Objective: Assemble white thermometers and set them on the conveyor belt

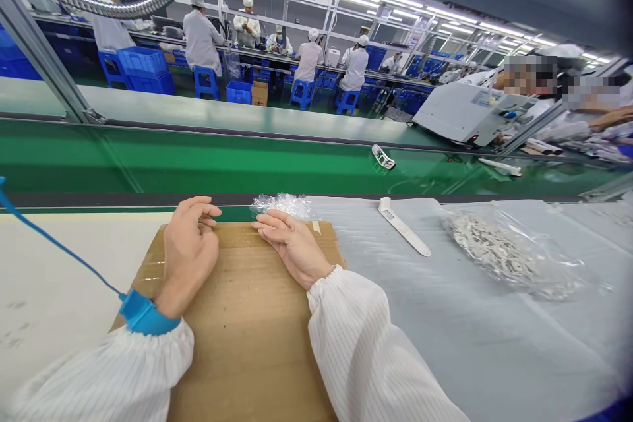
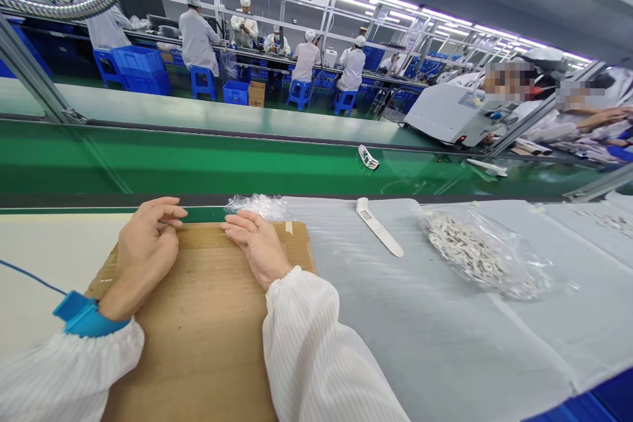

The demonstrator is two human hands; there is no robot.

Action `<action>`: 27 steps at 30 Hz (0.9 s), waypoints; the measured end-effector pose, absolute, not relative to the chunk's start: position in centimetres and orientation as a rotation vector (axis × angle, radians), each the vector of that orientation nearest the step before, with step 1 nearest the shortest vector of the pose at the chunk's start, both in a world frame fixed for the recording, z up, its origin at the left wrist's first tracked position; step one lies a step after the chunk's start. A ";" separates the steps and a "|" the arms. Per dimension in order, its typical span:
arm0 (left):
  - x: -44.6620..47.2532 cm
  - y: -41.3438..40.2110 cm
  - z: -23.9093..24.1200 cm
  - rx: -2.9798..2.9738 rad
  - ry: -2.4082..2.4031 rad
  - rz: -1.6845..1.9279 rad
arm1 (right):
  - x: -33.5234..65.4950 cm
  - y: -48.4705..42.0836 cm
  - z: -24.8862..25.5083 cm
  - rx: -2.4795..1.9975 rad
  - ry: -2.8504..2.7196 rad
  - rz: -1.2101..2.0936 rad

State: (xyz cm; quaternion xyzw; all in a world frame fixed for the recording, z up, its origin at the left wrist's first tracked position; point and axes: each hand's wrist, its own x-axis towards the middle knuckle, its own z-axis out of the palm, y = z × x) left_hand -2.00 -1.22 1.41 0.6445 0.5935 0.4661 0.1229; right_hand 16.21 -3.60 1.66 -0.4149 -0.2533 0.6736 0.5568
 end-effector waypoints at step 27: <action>-2.0 -0.9 1.1 1.877 1.838 1.302 | 16.3 -3.7 1.4 -0.972 -0.585 1.592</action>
